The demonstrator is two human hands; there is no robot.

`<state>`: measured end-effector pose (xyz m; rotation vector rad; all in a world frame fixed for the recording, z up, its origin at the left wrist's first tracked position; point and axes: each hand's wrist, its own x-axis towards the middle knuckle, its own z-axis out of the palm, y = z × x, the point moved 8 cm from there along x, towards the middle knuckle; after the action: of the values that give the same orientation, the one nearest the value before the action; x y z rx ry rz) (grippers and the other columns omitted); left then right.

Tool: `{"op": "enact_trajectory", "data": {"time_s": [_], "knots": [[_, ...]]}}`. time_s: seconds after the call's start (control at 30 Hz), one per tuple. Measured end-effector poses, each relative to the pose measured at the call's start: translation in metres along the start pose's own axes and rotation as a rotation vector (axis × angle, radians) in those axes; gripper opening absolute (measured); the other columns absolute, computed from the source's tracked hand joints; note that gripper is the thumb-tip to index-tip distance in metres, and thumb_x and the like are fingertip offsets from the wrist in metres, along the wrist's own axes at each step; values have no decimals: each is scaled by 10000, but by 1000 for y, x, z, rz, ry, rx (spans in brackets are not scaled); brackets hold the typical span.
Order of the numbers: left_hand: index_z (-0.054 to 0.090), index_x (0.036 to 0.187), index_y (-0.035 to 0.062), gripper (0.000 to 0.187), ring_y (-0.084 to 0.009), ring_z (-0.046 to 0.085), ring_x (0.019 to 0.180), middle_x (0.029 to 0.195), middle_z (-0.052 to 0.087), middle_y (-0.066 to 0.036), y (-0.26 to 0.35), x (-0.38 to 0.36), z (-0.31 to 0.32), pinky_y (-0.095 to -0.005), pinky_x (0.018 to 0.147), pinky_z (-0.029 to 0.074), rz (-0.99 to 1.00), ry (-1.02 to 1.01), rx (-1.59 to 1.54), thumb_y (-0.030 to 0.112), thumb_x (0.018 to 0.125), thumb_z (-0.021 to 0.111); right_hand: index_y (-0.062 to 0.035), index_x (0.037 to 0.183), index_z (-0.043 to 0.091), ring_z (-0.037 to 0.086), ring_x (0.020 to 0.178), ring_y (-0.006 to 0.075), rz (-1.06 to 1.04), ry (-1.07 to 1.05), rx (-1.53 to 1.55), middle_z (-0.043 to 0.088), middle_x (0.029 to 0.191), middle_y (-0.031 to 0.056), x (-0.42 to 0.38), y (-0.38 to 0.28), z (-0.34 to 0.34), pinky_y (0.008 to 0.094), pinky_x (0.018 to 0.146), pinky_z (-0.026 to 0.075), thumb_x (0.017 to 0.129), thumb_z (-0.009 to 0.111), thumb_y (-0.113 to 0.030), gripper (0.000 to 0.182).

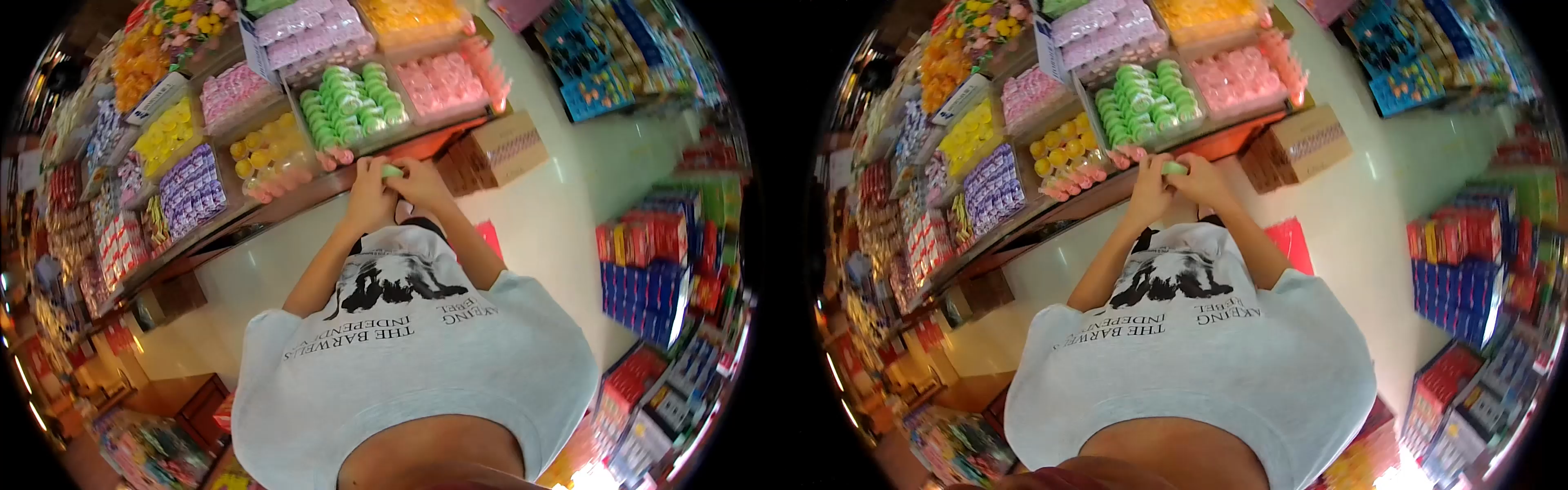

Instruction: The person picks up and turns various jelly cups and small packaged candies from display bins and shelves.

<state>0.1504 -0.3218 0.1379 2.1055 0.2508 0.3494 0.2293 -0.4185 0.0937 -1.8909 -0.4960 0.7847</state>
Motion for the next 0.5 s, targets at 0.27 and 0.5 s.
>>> {"op": "enact_trajectory", "data": {"time_s": [0.27, 0.5], "knots": [[534, 1205, 27, 414, -319, 592, 1009, 1134, 519, -201, -104, 81, 10, -363, 766, 544, -262, 134, 160, 9, 815, 670, 58, 1158, 601, 678, 932, 285, -58, -67, 7, 684, 1045, 211, 125, 39, -3, 365, 809, 527, 769, 743, -334, 570], [523, 1202, 41, 436, -384, 603, 980, 1110, 566, -212, -161, 101, 11, -429, 805, 503, -475, 188, 121, 101, 808, 701, 66, 1220, 573, 664, 980, 274, -41, -93, 21, 676, 1062, 217, 174, 35, 10, 362, 853, 513, 806, 665, -234, 519]]}}
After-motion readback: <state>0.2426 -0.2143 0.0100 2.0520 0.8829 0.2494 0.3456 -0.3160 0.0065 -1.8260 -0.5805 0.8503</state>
